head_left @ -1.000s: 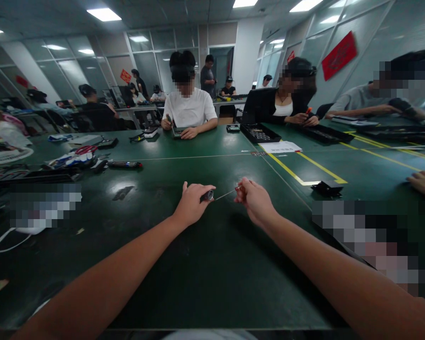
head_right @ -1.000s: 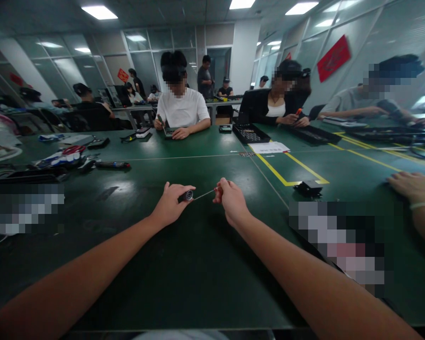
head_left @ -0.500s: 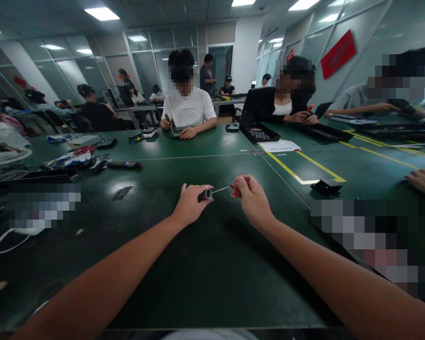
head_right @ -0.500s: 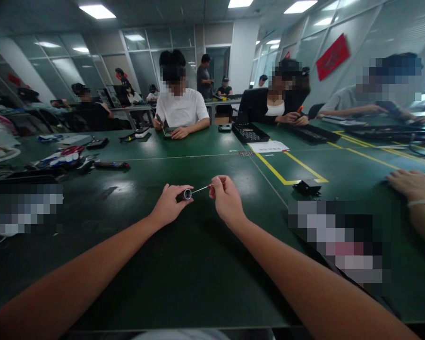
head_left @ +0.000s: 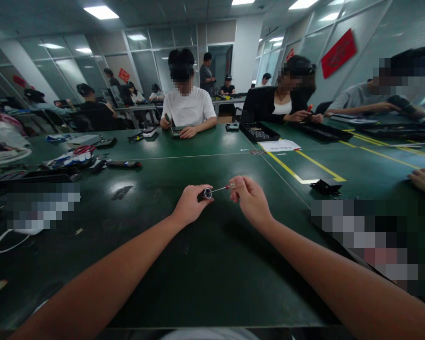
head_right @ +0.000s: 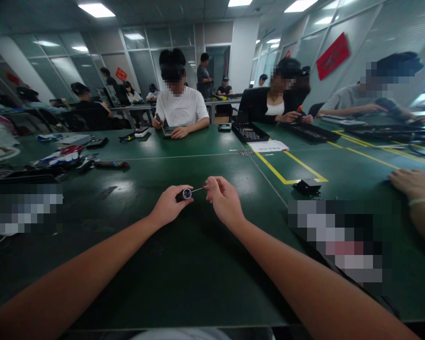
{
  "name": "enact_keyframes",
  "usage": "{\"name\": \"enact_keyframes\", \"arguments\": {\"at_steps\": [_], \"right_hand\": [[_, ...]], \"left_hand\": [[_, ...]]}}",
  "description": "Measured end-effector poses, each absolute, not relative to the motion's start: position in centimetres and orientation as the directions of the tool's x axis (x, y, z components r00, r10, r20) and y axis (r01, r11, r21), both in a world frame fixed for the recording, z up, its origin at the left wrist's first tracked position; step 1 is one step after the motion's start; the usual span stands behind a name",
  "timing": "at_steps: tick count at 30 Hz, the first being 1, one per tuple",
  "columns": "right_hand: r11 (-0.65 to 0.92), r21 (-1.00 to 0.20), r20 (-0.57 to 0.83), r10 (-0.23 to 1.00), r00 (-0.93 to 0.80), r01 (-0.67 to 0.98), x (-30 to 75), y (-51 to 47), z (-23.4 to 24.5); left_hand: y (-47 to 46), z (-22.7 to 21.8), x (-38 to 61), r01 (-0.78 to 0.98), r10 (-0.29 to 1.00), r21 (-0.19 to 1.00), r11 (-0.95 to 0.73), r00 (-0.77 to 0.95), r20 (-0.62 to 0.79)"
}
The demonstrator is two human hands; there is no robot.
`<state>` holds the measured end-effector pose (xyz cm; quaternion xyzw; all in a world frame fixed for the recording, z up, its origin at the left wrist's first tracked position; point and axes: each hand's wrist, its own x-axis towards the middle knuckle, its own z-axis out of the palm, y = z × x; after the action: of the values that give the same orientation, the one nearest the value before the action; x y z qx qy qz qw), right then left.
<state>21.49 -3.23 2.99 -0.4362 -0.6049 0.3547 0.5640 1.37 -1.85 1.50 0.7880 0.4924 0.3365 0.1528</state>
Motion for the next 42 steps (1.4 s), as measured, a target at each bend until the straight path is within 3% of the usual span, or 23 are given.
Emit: {"name": "enact_keyframes", "arguments": {"at_steps": [4, 14, 17, 20, 25, 28, 33, 42], "right_hand": [[0.359, -0.892, 0.389, 0.919, 0.063, 0.275, 21.5, -3.6, 3.3], [0.37, -0.847, 0.381, 0.923, -0.049, 0.381, 21.7, -3.8, 3.5], [0.372, -0.874, 0.382, 0.924, -0.031, 0.311, 21.6, -3.7, 3.4], [0.323, -0.94, 0.328, 0.944, 0.034, 0.112, 21.5, -3.1, 3.1], [0.034, -0.973, 0.012, 0.995, 0.099, -0.227, 22.3, -1.4, 2.5], [0.027, -0.974, -0.01, 0.987, 0.163, -0.223, 22.8, -0.9, 2.3], [0.117, -0.981, 0.085, 0.977, 0.193, -0.157, 22.4, -1.3, 2.5], [0.217, -0.97, 0.18, 0.942, 0.283, -0.106, 22.2, -1.7, 3.0]], "left_hand": [[-1.8, 1.3, 1.3, 0.658, 0.876, 0.583, -0.476, 0.3, 0.378], [-1.6, 1.1, 1.1, 0.652, 0.892, 0.614, -0.445, 0.26, 0.369], [-1.6, 1.1, 1.1, 0.656, 0.893, 0.612, -0.441, 0.254, 0.371], [-1.9, 1.4, 1.1, 0.667, 0.882, 0.586, -0.46, 0.267, 0.388], [-2.3, 1.8, 1.1, 0.729, 0.819, 0.414, -0.545, 0.359, 0.447], [-2.1, 1.6, 1.0, 0.746, 0.833, 0.412, -0.523, 0.344, 0.433], [-1.8, 1.3, 1.0, 0.766, 0.858, 0.431, -0.477, 0.3, 0.417], [-2.0, 1.7, 1.1, 0.677, 0.888, 0.595, -0.433, 0.206, 0.412]]}}
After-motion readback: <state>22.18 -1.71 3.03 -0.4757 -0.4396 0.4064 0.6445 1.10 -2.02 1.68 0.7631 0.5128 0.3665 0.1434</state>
